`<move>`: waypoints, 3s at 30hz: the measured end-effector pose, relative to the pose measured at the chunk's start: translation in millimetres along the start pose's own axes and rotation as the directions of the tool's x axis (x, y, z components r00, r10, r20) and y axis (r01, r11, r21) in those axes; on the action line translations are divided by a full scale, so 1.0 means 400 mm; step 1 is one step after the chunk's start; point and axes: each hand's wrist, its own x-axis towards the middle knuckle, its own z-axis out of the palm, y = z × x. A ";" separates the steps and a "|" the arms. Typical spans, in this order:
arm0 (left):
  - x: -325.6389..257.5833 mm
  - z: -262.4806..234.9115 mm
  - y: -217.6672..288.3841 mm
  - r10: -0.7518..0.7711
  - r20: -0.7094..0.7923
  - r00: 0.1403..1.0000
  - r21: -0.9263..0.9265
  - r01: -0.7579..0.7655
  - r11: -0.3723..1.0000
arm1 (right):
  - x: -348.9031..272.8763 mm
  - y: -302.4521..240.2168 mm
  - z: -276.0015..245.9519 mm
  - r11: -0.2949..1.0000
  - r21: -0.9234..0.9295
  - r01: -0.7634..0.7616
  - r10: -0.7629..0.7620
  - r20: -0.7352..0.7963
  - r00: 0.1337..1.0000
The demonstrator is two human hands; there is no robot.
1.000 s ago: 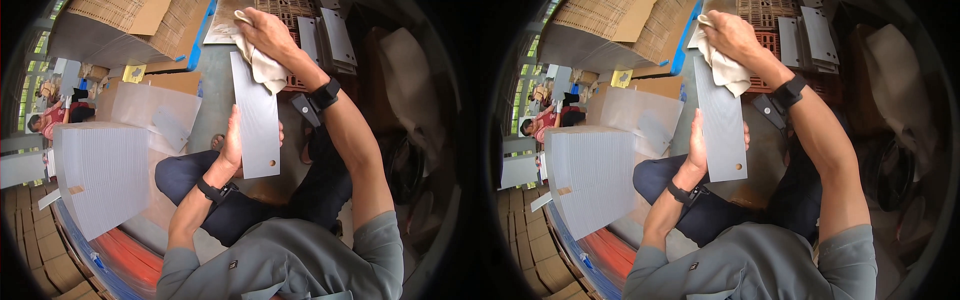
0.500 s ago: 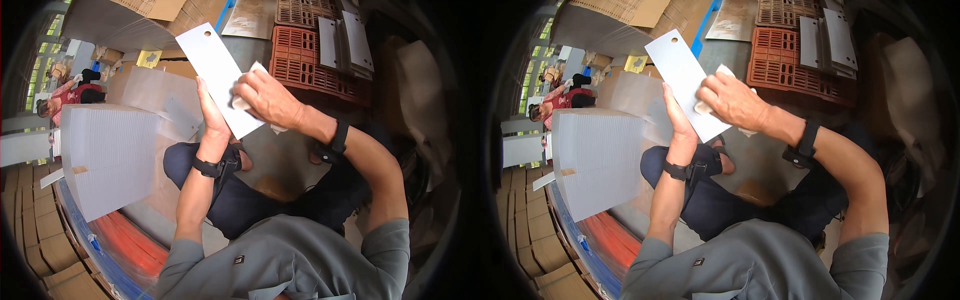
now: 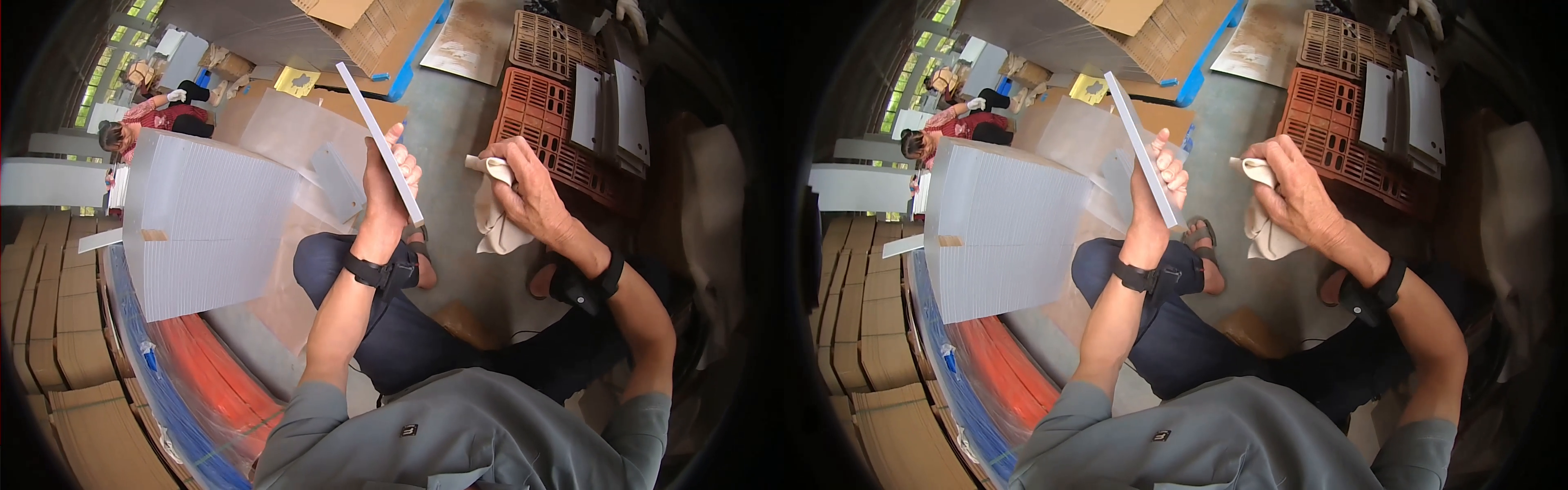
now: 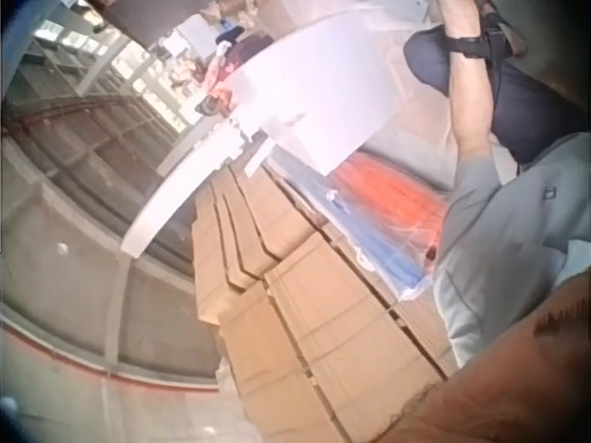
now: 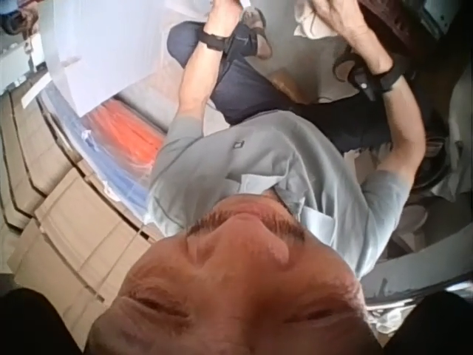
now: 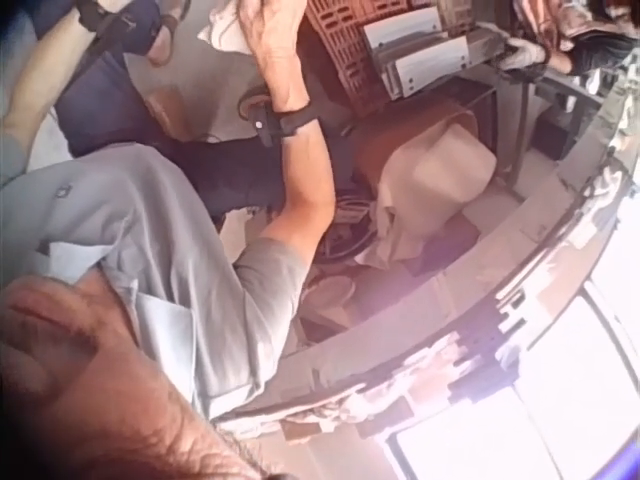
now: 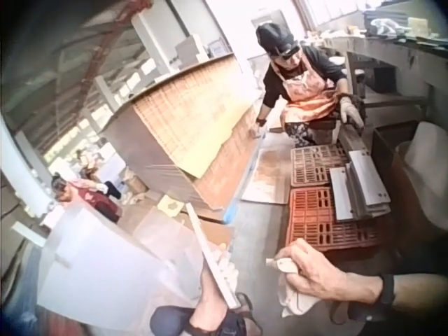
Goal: Cleaning furniture panels with a cloth and a cleaning block before stacking them on a pallet.
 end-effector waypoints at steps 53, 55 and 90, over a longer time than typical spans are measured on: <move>-0.031 0.211 -0.065 -0.131 -0.064 0.989 0.183 0.141 0.973 | 0.222 -0.005 0.019 0.733 -0.650 0.198 -0.427 -0.214 0.879; -0.020 0.187 -0.035 -0.136 0.082 0.987 -0.027 0.138 0.990 | 0.190 -0.014 0.060 0.791 -0.537 0.293 -0.363 -0.025 0.932; 0.064 0.147 0.106 0.323 -0.158 0.933 0.229 -0.284 0.931 | 0.024 -0.102 0.151 0.941 0.040 0.337 -0.242 0.775 0.583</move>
